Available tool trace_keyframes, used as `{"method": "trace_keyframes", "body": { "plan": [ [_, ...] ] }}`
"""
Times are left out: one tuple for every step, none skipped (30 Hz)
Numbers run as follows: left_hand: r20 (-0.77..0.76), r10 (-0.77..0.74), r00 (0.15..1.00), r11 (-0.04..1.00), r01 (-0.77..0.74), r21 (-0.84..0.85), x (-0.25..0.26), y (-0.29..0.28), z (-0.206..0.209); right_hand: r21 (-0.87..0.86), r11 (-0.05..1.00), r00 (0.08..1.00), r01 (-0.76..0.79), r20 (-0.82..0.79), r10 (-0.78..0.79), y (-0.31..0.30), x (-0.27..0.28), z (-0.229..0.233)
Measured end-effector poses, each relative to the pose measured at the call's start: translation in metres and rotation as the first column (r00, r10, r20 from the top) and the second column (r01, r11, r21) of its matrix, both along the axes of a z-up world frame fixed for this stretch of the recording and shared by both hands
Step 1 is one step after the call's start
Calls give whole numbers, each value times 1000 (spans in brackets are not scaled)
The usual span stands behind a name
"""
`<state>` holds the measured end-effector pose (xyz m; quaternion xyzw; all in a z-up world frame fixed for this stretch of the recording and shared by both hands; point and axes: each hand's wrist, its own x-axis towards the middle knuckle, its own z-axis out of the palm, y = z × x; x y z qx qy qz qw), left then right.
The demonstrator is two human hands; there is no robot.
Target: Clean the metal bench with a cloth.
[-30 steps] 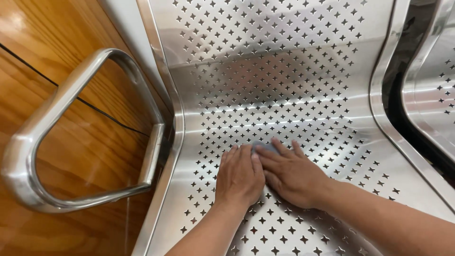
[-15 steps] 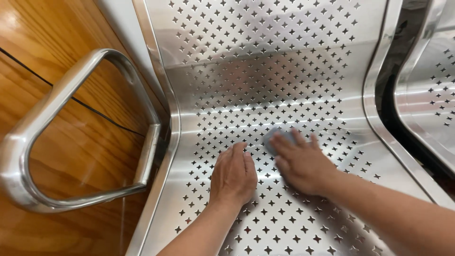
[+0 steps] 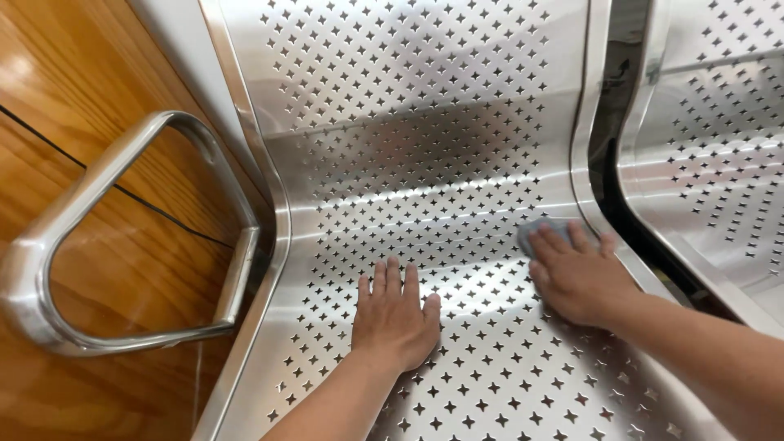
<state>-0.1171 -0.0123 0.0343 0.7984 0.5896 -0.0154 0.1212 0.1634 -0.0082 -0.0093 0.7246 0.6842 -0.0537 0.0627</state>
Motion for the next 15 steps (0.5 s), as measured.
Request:
{"method": "trace_keyframes", "body": {
  "plan": [
    [-29,19,999,999,-20,-38,2,-1,0,-1,994,992,-113,-50,112,-9,-17,6],
    [-59,32,998,997,-37,-75,4,-2,-1,4,976,971,-219,-99,218,-19,-34,12],
    [-60,23,998,997,-27,-70,5,-3,0,9,978,973,-209,-100,209,-34,-50,22],
    [-44,20,999,997,-23,-70,4,-5,0,19,936,917,-353,-194,349,-50,-66,31],
    [-28,18,999,997,-20,-70,4,-7,-1,47,872,831,-486,-283,479,-66,-83,39],
    [-30,17,999,997,-19,-70,5,-12,0,48,873,831,-486,-286,478,-69,-77,40],
    [-22,16,1000,997,-18,-75,5,-16,1,50,869,816,-493,-321,481,-71,-70,41],
    [-13,17,1000,997,-18,-77,5,-20,4,55,864,799,-501,-354,486,-73,-64,42],
    [-15,17,1000,997,-19,-74,7,-24,4,58,863,798,-501,-354,488,-66,-40,38],
    [-10,19,1000,997,-20,-71,8,-28,4,3,922,895,-386,-240,375,-58,-17,34],
    [-5,21,1000,997,-21,-68,8,-32,5,-32,966,961,-257,-117,252,-49,5,29],
    [-5,25,1000,998,-25,-65,7,-34,4,-29,965,960,-261,-116,256,-45,11,27],
    [8,26,1000,998,-26,-54,6,-35,4,-36,980,979,-196,-64,193,-41,18,25],
    [20,20,1000,999,-19,-45,8,-37,3,-42,992,993,-122,-14,121,-39,26,22],
    [19,17,1000,999,-16,-44,8,-38,4,-41,992,993,-119,-14,119,-45,13,24]
  ]
}}
